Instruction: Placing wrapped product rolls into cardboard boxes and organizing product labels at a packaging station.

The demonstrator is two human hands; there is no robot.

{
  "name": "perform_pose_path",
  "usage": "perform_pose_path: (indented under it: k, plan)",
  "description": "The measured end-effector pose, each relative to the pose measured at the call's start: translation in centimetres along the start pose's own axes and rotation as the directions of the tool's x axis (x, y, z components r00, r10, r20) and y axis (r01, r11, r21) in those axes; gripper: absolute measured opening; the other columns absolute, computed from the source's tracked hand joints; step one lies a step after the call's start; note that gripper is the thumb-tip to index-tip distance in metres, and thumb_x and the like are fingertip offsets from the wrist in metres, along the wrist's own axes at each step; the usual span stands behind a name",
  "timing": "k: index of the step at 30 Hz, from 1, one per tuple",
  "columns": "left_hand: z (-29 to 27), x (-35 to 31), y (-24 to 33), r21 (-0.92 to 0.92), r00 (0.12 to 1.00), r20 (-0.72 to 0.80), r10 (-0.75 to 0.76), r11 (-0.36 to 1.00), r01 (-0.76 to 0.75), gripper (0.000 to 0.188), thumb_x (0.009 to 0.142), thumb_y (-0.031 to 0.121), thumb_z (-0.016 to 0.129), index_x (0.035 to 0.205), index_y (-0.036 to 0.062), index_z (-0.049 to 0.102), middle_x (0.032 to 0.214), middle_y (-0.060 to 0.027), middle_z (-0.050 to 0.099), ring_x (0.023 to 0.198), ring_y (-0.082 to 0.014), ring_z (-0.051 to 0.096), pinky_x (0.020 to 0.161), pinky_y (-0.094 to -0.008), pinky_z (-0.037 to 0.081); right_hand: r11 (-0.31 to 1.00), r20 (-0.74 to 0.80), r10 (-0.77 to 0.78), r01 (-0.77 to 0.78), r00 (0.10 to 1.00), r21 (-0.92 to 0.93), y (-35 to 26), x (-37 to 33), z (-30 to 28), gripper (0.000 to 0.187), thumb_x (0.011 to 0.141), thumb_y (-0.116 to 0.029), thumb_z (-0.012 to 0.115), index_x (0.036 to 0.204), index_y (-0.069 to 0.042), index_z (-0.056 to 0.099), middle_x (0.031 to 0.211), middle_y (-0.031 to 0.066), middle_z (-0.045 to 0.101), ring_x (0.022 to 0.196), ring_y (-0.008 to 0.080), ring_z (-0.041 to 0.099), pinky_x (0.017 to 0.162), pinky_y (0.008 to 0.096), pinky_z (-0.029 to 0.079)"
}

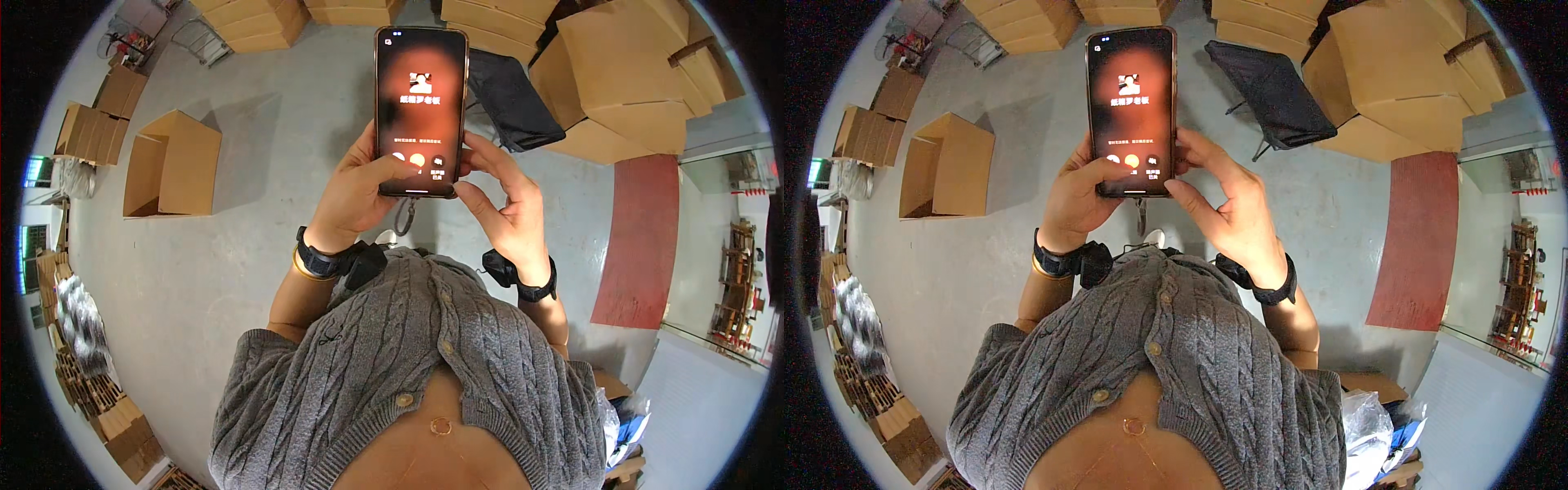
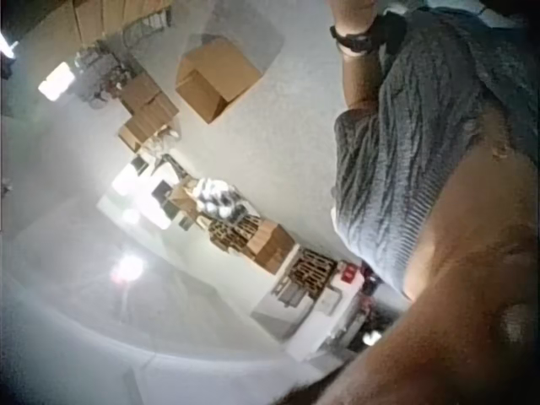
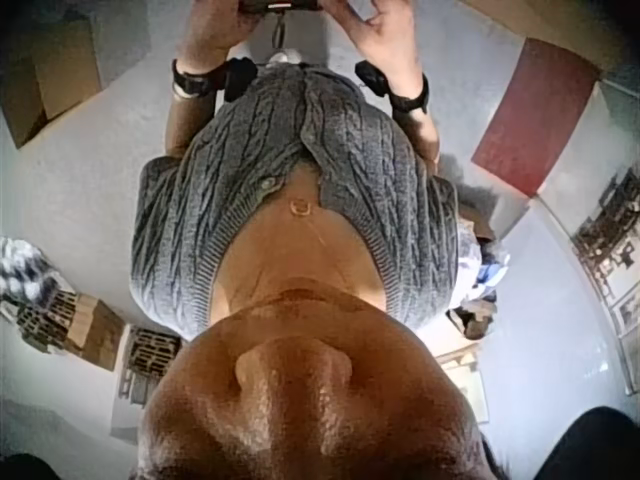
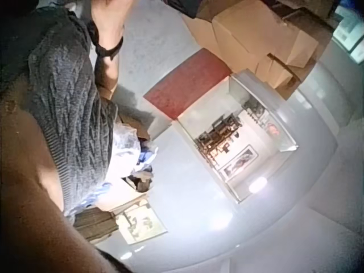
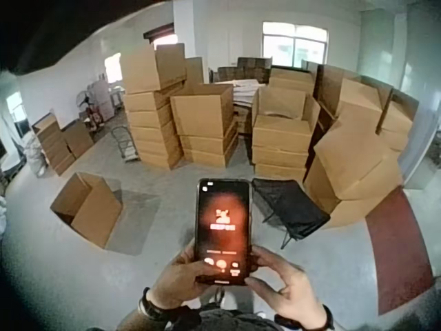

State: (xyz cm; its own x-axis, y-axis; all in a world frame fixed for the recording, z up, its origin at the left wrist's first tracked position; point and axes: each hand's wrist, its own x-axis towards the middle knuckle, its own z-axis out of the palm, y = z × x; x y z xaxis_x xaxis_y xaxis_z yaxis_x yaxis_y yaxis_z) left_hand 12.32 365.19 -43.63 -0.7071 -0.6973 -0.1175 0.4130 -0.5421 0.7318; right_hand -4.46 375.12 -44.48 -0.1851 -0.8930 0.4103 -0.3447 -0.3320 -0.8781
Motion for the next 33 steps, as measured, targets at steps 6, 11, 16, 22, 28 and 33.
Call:
perform_pose_path:
  k: [6,11,16,22,28,33]
  plan:
    - [-0.2,-0.4,-0.3,0.036,0.999,-0.006,0.04,0.999,-0.04,0.055,0.081,-0.008,0.049,0.134,0.0045,0.039,0.115,-0.0125,0.059,0.1,-0.0226,0.062,0.086,-0.0359,0.053,1.0,0.003,0.002,-0.002,1.0,-0.016,-0.3,-0.2,0.3,0.052,0.078,-0.001,0.069,0.126,0.003,0.05,0.107,0.0142,0.064,0.095,0.0188,0.062,0.085,0.0305,0.047]
    - [-0.4,-0.1,-0.6,0.042,0.998,-0.036,0.054,0.998,-0.052,0.054,0.081,-0.009,0.051,0.132,0.004,0.041,0.115,-0.0118,0.06,0.1,-0.0212,0.062,0.084,-0.035,0.053,0.999,0.019,-0.023,0.023,1.0,-0.03,0.1,0.0,0.2,0.053,0.077,-0.002,0.07,0.126,0.002,0.05,0.106,0.0147,0.064,0.095,0.0189,0.062,0.085,0.0308,0.047]
    - [-0.3,0.3,-0.8,0.055,0.998,-0.033,0.06,0.997,-0.059,0.051,0.081,-0.009,0.053,0.129,0.0031,0.043,0.114,-0.011,0.06,0.099,-0.0198,0.062,0.084,-0.0343,0.053,1.0,0.023,0.008,-0.008,1.0,-0.016,0.5,0.0,0.3,0.055,0.076,-0.001,0.07,0.126,0.002,0.05,0.104,0.0148,0.064,0.094,0.0189,0.062,0.084,0.0315,0.048]
    - [-0.7,0.6,-0.9,0.029,0.997,-0.039,0.073,0.997,-0.072,0.05,0.08,-0.009,0.054,0.128,0.0028,0.044,0.113,-0.0107,0.06,0.098,-0.0188,0.062,0.084,-0.0331,0.053,1.0,0.028,0.009,-0.009,1.0,-0.018,0.9,0.2,0.6,0.056,0.075,-0.002,0.071,0.127,0.001,0.049,0.106,0.0147,0.064,0.094,0.0196,0.062,0.085,0.0318,0.048]
    - [-1.6,1.2,-1.2,0.048,0.997,-0.016,0.072,0.996,-0.071,0.049,0.081,-0.008,0.054,0.128,0.0028,0.044,0.114,-0.01,0.06,0.099,-0.0176,0.062,0.085,-0.0321,0.052,1.0,0.029,0.029,-0.029,0.999,-0.002,1.2,0.3,0.8,0.057,0.075,-0.003,0.071,0.127,0.002,0.049,0.107,0.0156,0.064,0.095,0.0201,0.062,0.085,0.0321,0.048]
    - [-2.0,1.1,-1.1,0.059,0.999,-0.034,0.042,0.997,-0.04,0.049,0.08,-0.007,0.056,0.127,0.0028,0.044,0.115,-0.0098,0.06,0.101,-0.0178,0.061,0.086,-0.0324,0.051,0.999,0.03,0.042,-0.042,0.999,-0.014,1.1,0.3,1.1,0.056,0.075,-0.002,0.071,0.127,0.002,0.049,0.107,0.0153,0.064,0.096,0.0202,0.062,0.086,0.0321,0.048]
